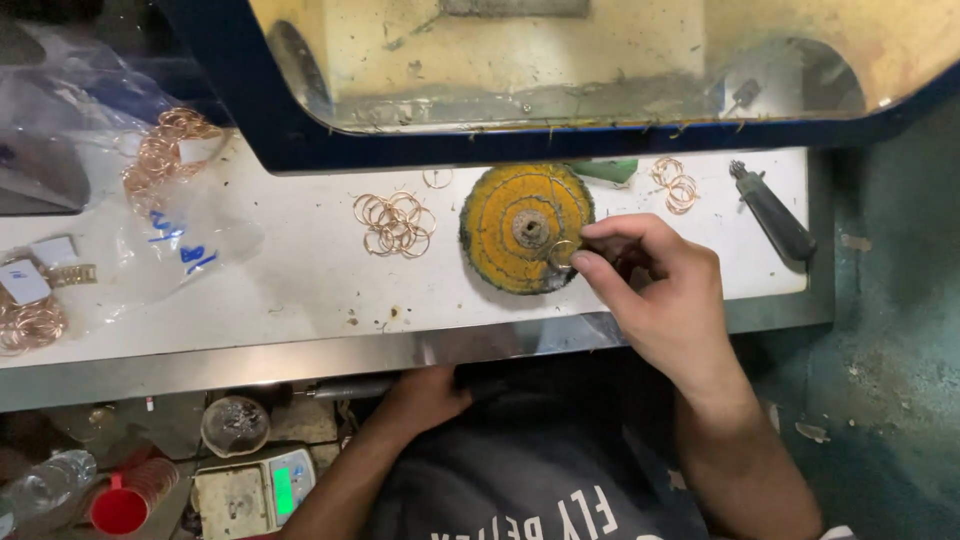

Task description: The person repeatedly picks up small copper rings, holds them with a black holder, and uses a rotary tool to polish each ring against a rotating buffing wheel. After polishing, the person places the rings back on the workbench.

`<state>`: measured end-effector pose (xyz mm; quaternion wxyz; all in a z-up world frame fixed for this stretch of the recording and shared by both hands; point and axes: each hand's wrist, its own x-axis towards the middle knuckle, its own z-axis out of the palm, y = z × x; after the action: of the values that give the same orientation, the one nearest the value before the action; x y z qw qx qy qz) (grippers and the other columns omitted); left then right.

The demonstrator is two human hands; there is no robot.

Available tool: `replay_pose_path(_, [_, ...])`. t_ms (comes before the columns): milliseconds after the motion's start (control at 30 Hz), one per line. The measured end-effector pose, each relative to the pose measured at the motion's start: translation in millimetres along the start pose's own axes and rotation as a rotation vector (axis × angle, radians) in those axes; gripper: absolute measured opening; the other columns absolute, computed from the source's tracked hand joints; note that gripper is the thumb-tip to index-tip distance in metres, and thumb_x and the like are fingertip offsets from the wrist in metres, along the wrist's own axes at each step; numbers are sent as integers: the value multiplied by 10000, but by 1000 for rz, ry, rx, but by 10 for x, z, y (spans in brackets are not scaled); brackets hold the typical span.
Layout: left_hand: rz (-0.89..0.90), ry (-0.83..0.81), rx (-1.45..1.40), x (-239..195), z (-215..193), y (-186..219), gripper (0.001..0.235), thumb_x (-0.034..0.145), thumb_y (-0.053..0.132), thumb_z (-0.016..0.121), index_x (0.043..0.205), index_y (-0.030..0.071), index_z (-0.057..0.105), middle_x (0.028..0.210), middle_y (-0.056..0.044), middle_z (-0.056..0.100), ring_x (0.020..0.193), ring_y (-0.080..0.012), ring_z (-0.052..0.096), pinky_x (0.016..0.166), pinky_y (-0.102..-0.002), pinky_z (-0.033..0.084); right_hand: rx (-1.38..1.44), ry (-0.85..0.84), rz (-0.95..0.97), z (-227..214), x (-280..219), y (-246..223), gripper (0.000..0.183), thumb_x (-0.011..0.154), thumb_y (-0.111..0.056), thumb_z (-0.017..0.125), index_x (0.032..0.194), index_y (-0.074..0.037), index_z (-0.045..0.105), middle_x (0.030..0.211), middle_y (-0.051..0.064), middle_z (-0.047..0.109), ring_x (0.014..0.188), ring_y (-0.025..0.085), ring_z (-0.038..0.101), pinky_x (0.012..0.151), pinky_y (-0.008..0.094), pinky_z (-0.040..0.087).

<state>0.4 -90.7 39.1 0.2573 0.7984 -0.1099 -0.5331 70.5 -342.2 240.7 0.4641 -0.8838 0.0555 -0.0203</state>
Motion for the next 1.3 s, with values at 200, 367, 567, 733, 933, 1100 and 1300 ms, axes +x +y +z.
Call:
replay_pose_path(200, [109,222,-161,-488,-203,72,527,738,638,738,1015,191,774,965,-45,810,953,-241,762,792,-354,561,-21,-13,55,-8,18,50,147,948,-116,777,1082,-111,718,833,-6,700,671,56,555,640,201,461])
replay_pose_path(367, [1054,526,-190,-1163,-814,660,353,962,285,731,1215,41,692,1017,-124,690,857,-298,700,773,-377,577,-21,-56,-21,-2,24,-9,167,950,-117,762,1105,-97,702,835,2,694,726,70,593,688,209,481])
replay_pose_path(567, [1176,851,-112,-1314,-1130,1056,202,956,73,578,1040,-111,583,993,-238,670,844,-401,692,742,-485,618,-52,-48,6,8,-23,-126,218,882,-109,823,1061,-92,700,902,-1,735,757,75,618,696,217,492])
replay_pose_path(733, [861,955,221,-1092,-1346,1330,607,811,257,849,1268,-56,600,1342,-182,544,1234,-388,530,964,-560,487,-37,-52,44,31,-85,-202,236,862,-86,824,975,-94,617,894,7,784,729,64,654,685,212,514])
replay_pose_path(933, [951,961,225,-850,-1475,1528,406,757,25,692,1156,-44,670,1294,-141,589,1204,-381,544,943,-545,436,-122,-50,43,16,-112,-142,295,844,-157,842,940,-114,567,901,-24,781,581,80,520,606,235,488])
replay_pose_path(1100, [961,956,177,-741,-1432,1531,331,794,75,699,1116,-2,691,1261,-97,644,1186,-358,578,988,-543,417,-93,-74,43,-51,-87,-112,240,850,-156,827,944,-127,608,901,-30,791,597,78,572,617,232,497])
replay_pose_path(1300, [921,965,137,-716,-1429,1512,320,893,276,778,1037,-2,717,1232,-84,662,1183,-345,591,1019,-530,397,-295,151,-53,-486,93,168,87,996,-146,688,1058,-92,717,999,51,717,770,147,613,798,278,507])
